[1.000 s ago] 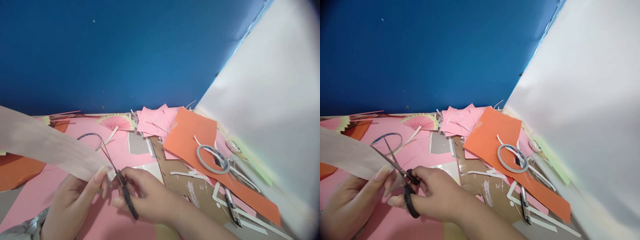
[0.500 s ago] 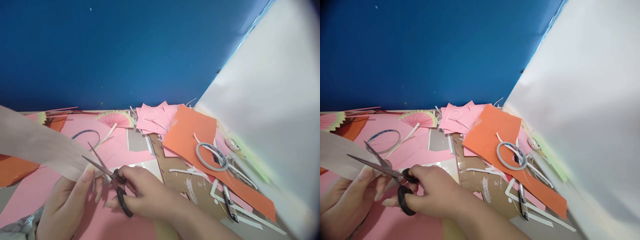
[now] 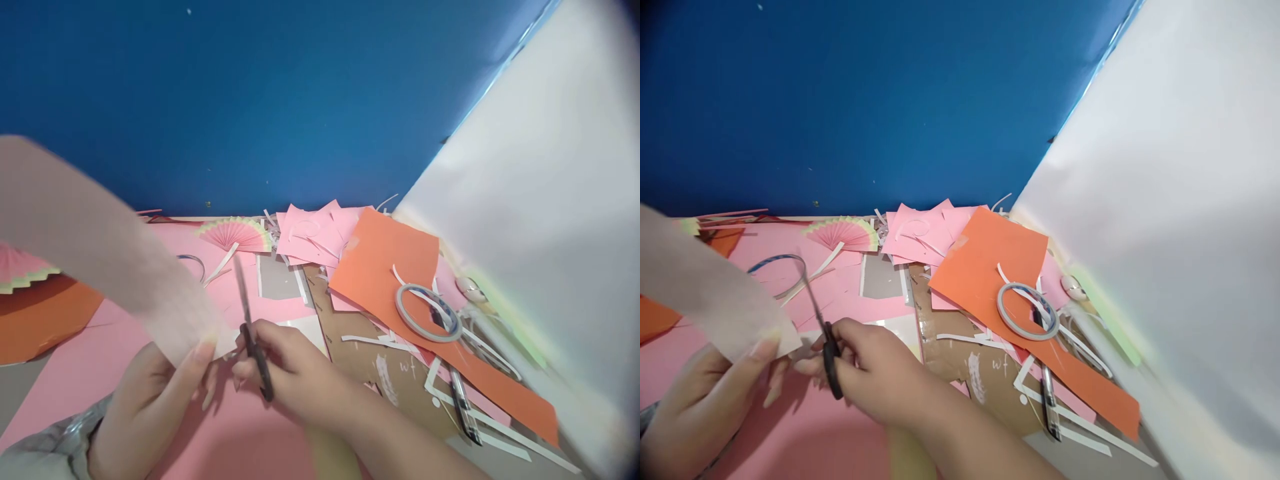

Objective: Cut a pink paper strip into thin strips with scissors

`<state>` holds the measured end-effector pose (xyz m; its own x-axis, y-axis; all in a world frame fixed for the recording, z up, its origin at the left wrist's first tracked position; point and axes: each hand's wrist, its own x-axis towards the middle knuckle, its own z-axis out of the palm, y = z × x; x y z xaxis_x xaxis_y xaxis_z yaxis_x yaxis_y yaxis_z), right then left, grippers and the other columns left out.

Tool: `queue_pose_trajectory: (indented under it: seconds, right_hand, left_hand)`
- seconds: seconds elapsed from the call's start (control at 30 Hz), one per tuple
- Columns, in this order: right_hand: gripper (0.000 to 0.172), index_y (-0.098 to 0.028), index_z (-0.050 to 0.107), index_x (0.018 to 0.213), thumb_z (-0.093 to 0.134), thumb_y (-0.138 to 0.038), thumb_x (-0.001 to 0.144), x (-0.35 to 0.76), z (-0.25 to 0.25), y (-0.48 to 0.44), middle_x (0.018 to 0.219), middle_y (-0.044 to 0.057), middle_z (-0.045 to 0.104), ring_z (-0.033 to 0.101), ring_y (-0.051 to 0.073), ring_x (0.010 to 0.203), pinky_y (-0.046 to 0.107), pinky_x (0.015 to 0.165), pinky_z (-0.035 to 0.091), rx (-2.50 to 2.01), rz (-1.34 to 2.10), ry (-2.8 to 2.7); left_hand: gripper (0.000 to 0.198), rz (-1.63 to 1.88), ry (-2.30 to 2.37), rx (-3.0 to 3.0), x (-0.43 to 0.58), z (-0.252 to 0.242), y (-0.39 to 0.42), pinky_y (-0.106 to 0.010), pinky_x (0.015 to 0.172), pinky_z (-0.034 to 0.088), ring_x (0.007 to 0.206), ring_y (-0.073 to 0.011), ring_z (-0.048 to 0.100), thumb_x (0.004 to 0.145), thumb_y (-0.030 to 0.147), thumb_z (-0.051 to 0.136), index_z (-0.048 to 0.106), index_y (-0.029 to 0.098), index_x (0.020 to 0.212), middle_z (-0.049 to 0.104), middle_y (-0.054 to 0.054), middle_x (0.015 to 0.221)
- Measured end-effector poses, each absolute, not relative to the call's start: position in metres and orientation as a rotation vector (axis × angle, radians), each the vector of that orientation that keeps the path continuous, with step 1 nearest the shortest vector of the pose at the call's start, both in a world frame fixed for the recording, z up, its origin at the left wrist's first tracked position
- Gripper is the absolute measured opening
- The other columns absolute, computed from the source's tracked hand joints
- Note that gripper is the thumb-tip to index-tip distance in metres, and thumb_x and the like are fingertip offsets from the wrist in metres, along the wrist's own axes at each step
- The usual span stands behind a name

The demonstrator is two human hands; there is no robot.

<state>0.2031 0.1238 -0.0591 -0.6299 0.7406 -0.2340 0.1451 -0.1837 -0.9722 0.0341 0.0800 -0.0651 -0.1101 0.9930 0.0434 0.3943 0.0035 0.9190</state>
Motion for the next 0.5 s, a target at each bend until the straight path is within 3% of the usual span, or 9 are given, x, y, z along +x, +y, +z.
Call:
queue_pose_trajectory:
  seconds: [0.17,0.33,0.5]
  right_hand:
    - [0.026,-0.019,0.051,0.083,0.061,-0.042,0.082,0.2026,-0.0628,0.1284,0.062,-0.006,0.043,0.039,0.007,0.049,0.018,0.045,0.033,-0.896,1.946,-1.298]
    - [0.027,-0.018,0.053,0.078,0.074,-0.033,0.072,0.2045,-0.0646,0.1315,0.063,-0.006,0.047,0.042,0.007,0.051,0.020,0.048,0.036,-0.930,1.897,-1.408]
    - [0.031,-0.018,0.050,0.075,0.072,-0.039,0.073,0.2040,-0.0660,0.1304,0.063,-0.005,0.045,0.041,0.008,0.055,0.022,0.054,0.036,-0.933,1.856,-1.384]
  left_hand:
    - [0.042,0.806,1.391,1.463,0.0358,-0.0611,0.0854,-0.023,0.060,0.045,0.058,-0.0132,0.054,0.092,0.043,0.036,0.048,0.019,0.059,0.054,0.000,0.057]
    - [0.047,0.733,1.362,1.406,0.0374,-0.0608,0.0830,-0.024,0.058,0.043,0.058,-0.0140,0.054,0.092,0.046,0.032,0.051,0.018,0.059,0.054,-0.001,0.057]
    - [0.046,0.734,1.274,1.340,0.0390,-0.0648,0.0808,-0.023,0.057,0.044,0.055,-0.0135,0.053,0.093,0.045,0.030,0.054,0.018,0.065,0.052,0.000,0.055]
